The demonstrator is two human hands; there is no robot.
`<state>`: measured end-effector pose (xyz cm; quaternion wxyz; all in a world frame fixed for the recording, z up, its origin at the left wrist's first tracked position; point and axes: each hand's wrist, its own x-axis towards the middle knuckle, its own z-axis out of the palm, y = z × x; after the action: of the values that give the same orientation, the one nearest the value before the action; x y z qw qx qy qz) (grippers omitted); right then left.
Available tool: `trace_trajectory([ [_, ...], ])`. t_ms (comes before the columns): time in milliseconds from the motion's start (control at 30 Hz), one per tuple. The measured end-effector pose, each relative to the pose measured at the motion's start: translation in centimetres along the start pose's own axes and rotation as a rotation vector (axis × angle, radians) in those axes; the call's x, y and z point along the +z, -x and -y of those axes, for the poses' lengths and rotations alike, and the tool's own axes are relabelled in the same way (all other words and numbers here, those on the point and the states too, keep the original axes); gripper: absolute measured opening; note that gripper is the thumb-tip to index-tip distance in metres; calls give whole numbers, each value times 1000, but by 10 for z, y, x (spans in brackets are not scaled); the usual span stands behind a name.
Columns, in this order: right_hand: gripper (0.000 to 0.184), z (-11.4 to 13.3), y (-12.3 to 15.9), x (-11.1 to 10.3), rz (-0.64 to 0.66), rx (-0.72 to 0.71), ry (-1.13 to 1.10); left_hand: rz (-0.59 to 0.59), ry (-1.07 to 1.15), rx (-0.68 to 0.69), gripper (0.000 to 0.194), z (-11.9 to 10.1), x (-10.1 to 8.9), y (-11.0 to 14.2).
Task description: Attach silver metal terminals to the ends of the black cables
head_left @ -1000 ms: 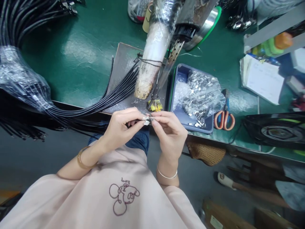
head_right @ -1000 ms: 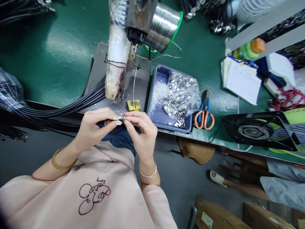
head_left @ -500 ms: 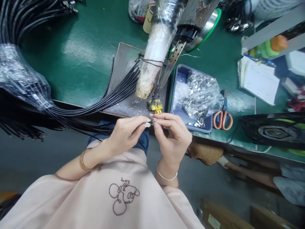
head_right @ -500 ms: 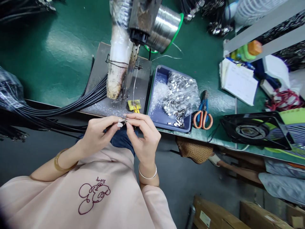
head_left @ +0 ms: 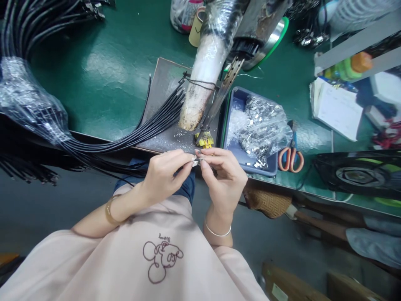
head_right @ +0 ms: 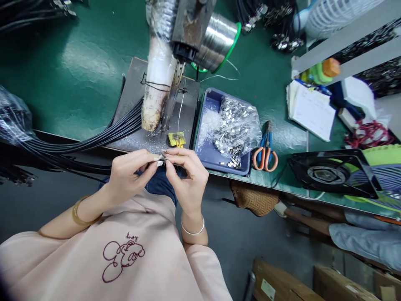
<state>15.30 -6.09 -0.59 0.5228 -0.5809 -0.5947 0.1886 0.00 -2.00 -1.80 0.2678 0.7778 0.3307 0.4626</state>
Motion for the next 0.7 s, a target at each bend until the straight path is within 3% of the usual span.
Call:
trace_trajectory([
  [100,13,1,4,7,-68,-16,-19,-20,117,-91,15,-6,4,2],
  [200,12,1,8,12,-172,-93,48,106,438,-381,18,-11,2,0],
  [300,9,-2,9,12,-143,-41,-36,181,718,-572,21,-12,-6,-7],
  [400,8,-4,7,8,-107,31,-119,163,835,-643,22,-9,-10,-13],
  [700,18,-5,4,1,-29,-70,-41,121,853,-645,12,-4,-7,-14],
])
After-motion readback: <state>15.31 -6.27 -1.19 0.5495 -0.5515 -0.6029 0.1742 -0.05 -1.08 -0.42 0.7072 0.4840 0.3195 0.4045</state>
